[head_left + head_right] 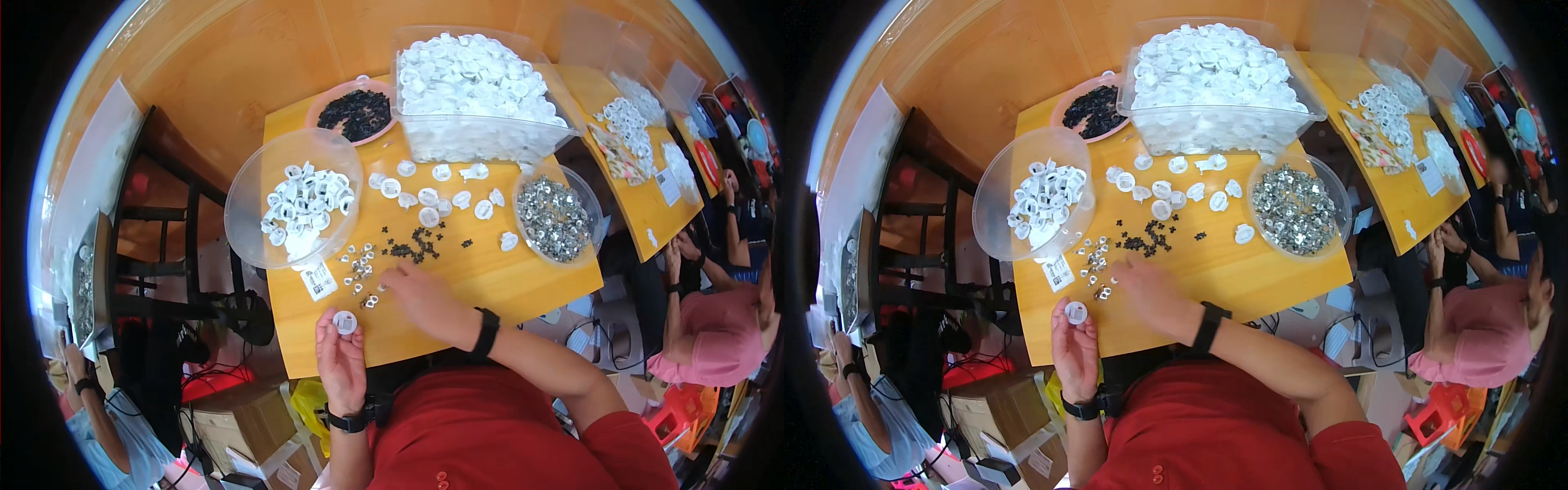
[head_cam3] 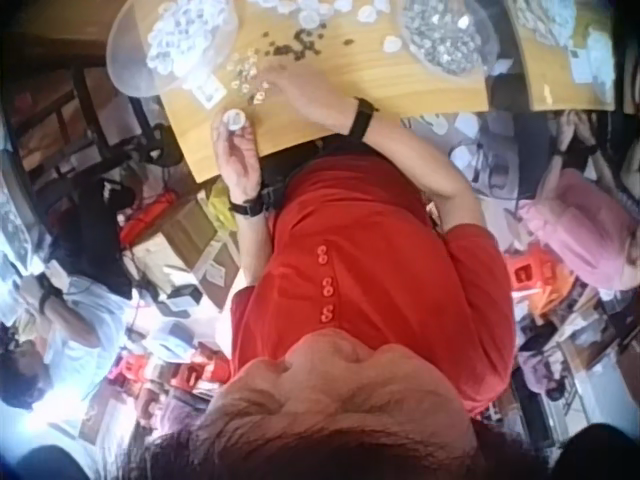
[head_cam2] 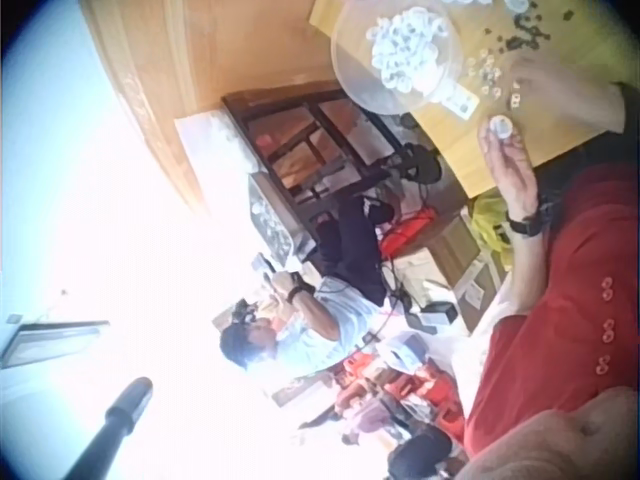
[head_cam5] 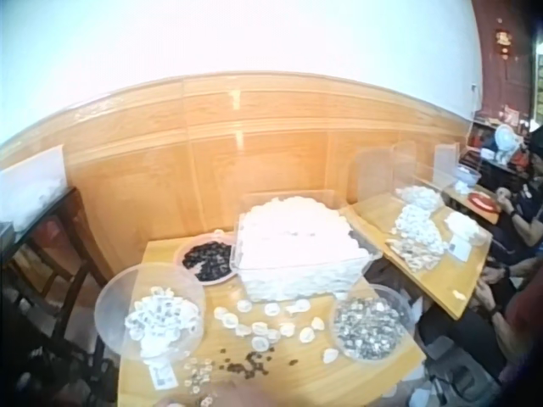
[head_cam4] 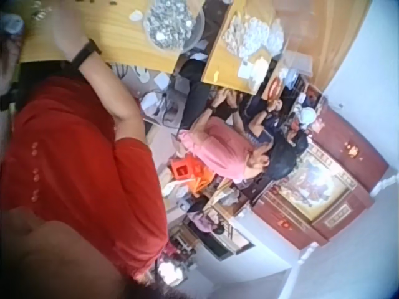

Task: Insert small black components into white circular plastic housings at a workshop table.

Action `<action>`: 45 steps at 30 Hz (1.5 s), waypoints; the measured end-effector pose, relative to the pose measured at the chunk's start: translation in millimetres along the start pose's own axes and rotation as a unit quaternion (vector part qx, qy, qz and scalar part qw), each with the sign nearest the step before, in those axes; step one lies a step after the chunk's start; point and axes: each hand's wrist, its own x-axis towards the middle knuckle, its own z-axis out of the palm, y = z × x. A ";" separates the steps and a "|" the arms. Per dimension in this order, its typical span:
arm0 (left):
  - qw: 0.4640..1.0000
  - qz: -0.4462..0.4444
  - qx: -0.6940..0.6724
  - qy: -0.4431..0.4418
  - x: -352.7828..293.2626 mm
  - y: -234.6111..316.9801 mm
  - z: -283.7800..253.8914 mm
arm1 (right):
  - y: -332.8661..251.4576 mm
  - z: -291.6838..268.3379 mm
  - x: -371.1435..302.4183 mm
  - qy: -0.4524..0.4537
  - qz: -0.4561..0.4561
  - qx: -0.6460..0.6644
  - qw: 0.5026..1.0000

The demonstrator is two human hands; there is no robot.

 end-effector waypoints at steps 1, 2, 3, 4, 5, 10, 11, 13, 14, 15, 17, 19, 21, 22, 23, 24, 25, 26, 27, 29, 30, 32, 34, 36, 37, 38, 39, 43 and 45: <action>1.000 -0.003 0.004 -0.012 -0.5 0.0 1.2 | 3.4 -5.2 -3.2 0.016 0.008 -0.015 1.000; 1.000 -0.003 0.004 -0.011 -0.8 -0.1 0.6 | 5.3 -9.8 -5.4 0.032 0.017 -0.029 0.999; 1.000 -0.006 0.018 -0.020 -0.9 0.0 -0.1 | 5.6 -14.4 -7.1 0.032 0.018 -0.030 0.999; 0.999 -0.010 0.033 -0.031 -0.2 -0.1 0.2 | 4.0 -20.3 -8.3 0.048 0.037 -0.023 0.998; 0.999 -0.011 0.033 -0.032 -0.2 -0.2 1.1 | 2.8 -24.0 -9.2 0.064 0.055 -0.017 0.996; 0.999 -0.004 0.044 -0.012 0.6 -1.4 4.2 | -2.9 -23.1 -7.5 0.045 0.023 -0.030 0.998; 0.999 -0.005 0.045 -0.014 0.8 -1.9 4.5 | -7.1 -19.1 -4.2 0.027 0.021 -0.033 0.999; 0.999 -0.003 0.041 -0.021 1.6 -2.1 4.4 | -11.7 -7.7 4.5 0.025 0.016 -0.042 0.999; 0.999 -0.002 0.042 -0.022 1.6 -2.4 4.6 | -12.8 -1.9 8.6 0.021 0.011 -0.050 0.998; 0.999 -0.006 0.042 -0.016 1.3 -3.2 5.2 | -13.6 3.0 12.1 0.022 0.011 -0.050 0.998; 0.999 -0.007 0.041 -0.008 0.7 -2.6 4.2 | -14.6 12.3 17.7 0.004 0.010 -0.077 0.997; 0.999 -0.005 0.040 -0.018 0.2 -2.3 2.4 | -12.6 17.8 18.8 0.012 0.001 -0.073 0.997; 0.999 -0.003 0.041 -0.021 0.2 -2.2 2.5 | -11.6 21.2 19.1 0.018 -0.008 -0.068 0.997; 0.999 -0.002 0.043 -0.026 0.5 -1.9 2.7 | -12.1 20.8 19.8 0.017 0.004 -0.061 0.998; 0.999 -0.002 0.043 -0.025 0.6 -2.3 3.0 | -12.6 20.1 20.3 0.017 0.015 -0.054 0.998; 0.999 -0.006 0.040 -0.019 0.7 -3.0 3.7 | -13.3 18.8 20.3 0.016 0.015 -0.053 0.998; 0.999 -0.010 0.037 -0.013 0.8 -3.3 4.2 | -14.1 16.6 20.3 0.006 0.017 -0.059 0.998; 0.999 -0.009 0.037 -0.012 0.7 -3.2 4.6 | -14.9 14.6 19.8 -0.004 0.019 -0.065 0.998; 0.999 -0.008 0.037 -0.005 0.4 -2.9 5.2 | -15.6 13.3 18.8 -0.004 0.018 -0.065 0.998; 0.999 -0.008 0.038 0.002 0.1 -2.2 6.8 | -17.3 10.1 16.1 -0.003 0.040 -0.005 0.999; 0.999 -0.015 0.045 -0.005 0.0 -1.9 7.6 | -18.2 8.0 14.2 -0.003 0.040 -0.005 0.999; 0.998 -0.022 0.052 -0.011 -0.4 -0.1 13.1 | -19.9 3.1 10.8 0.041 0.008 0.154 0.987; 0.989 -0.070 0.128 0.015 -3.7 0.8 24.1 | -20.9 -5.6 9.6 0.030 -0.016 0.192 0.981; 0.988 -0.075 0.131 0.012 -6.5 -1.7 28.5 | -19.0 -9.4 8.7 0.019 -0.040 0.229 0.972; 0.988 -0.083 0.133 0.008 -7.4 -2.6 30.3 | -16.8 -9.8 7.7 0.011 -0.050 0.250 0.967; 0.987 -0.083 0.135 0.007 -8.0 -2.8 31.6 | -14.8 -10.5 6.6 0.004 -0.060 0.271 0.961; 0.987 -0.089 0.131 -0.004 -8.5 -3.1 32.8 | -13.0 -11.5 5.8 0.006 -0.060 0.272 0.960; 0.989 -0.082 0.122 -0.024 -9.1 -9.0 33.1 | -9.8 -15.7 2.4 -0.014 -0.057 0.289 0.955; 0.988 -0.072 0.135 -0.027 -9.7 -11.4 32.9 | -9.7 -16.8 0.6 -0.017 -0.049 0.284 0.957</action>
